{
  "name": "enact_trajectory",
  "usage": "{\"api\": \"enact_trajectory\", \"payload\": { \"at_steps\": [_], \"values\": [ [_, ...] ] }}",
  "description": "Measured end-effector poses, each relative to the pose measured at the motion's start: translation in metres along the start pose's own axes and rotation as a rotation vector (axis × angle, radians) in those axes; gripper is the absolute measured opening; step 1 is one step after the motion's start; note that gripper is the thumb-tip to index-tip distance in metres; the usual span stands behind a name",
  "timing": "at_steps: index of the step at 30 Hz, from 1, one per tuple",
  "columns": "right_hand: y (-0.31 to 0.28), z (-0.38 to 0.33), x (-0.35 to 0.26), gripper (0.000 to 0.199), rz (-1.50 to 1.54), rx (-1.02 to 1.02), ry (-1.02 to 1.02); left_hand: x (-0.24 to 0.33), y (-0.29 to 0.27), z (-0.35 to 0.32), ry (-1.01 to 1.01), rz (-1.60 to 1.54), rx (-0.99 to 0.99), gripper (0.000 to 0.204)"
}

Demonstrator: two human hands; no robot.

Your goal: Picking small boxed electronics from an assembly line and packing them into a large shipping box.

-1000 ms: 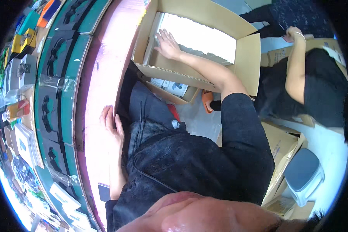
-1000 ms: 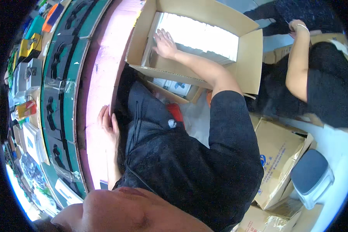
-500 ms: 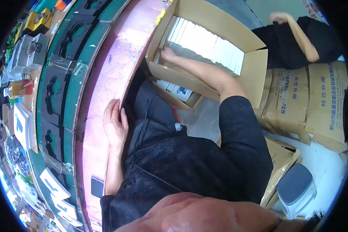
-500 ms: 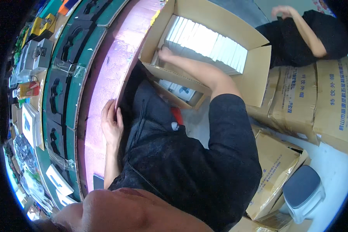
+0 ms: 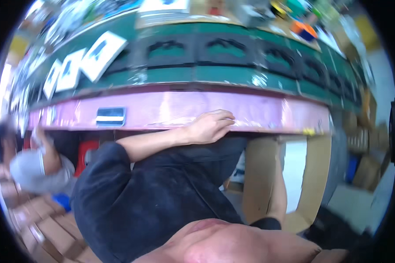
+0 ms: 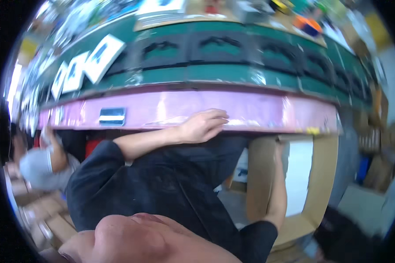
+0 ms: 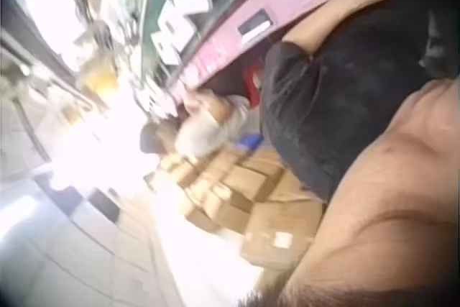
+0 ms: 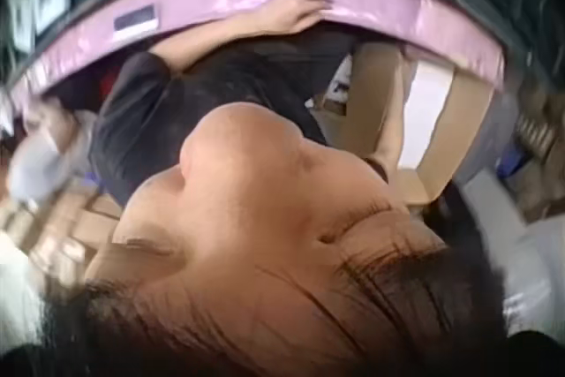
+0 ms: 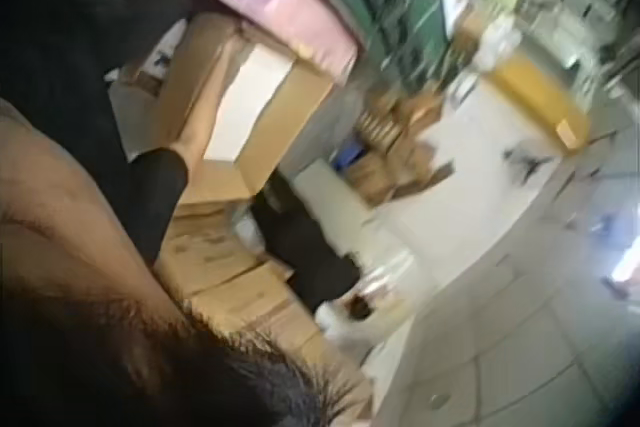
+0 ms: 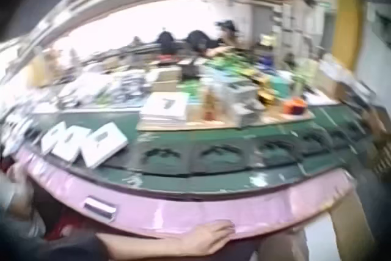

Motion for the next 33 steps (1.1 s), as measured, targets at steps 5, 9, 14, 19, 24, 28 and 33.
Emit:
{"api": "enact_trajectory", "payload": {
  "at_steps": [5, 9, 14, 19, 24, 28, 33],
  "values": [
    [-0.093, -0.059, 0.080, 0.038, -0.081, -0.123, 0.055, 0.014, -0.136, -0.013, 0.078, 0.318, 0.334, 0.025],
    [-0.111, -0.041, 0.054, 0.039, -0.114, -0.148, 0.199, -0.009, -0.268, -0.053, -0.198, 0.722, 0.530, 0.027],
    [-0.100, -0.044, 0.020, 0.040, -0.104, -0.160, 0.415, -0.061, -0.351, -0.108, -0.696, 1.146, 0.324, 0.056],
    [-0.177, -0.058, -0.041, 0.040, -0.307, 0.202, 0.132, -0.069, -0.371, -0.136, -0.807, 1.093, 0.200, 0.067],
    [-0.207, -0.126, -0.199, 0.033, -0.148, 0.653, -0.227, -0.058, -0.383, -0.122, -0.576, 1.243, 0.235, 0.036],
    [-0.173, -0.159, -0.298, 0.029, 0.123, 0.520, -0.422, -0.025, -0.388, -0.102, -0.260, 1.296, 0.601, 0.030],
    [-0.081, -0.156, -0.416, 0.059, 0.323, -0.008, -0.791, 0.066, -0.301, -0.049, 0.061, 1.025, 0.694, 0.030]
  ]
}}
Point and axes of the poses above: each hand's wrist, its own z-axis towards the middle knuckle, its own y-axis out of the palm, x = y × z, the point moved 4 cm from there along z, towards the middle knuckle, and after that the axes turned 10 degrees about -z, right-handed, at the moved point
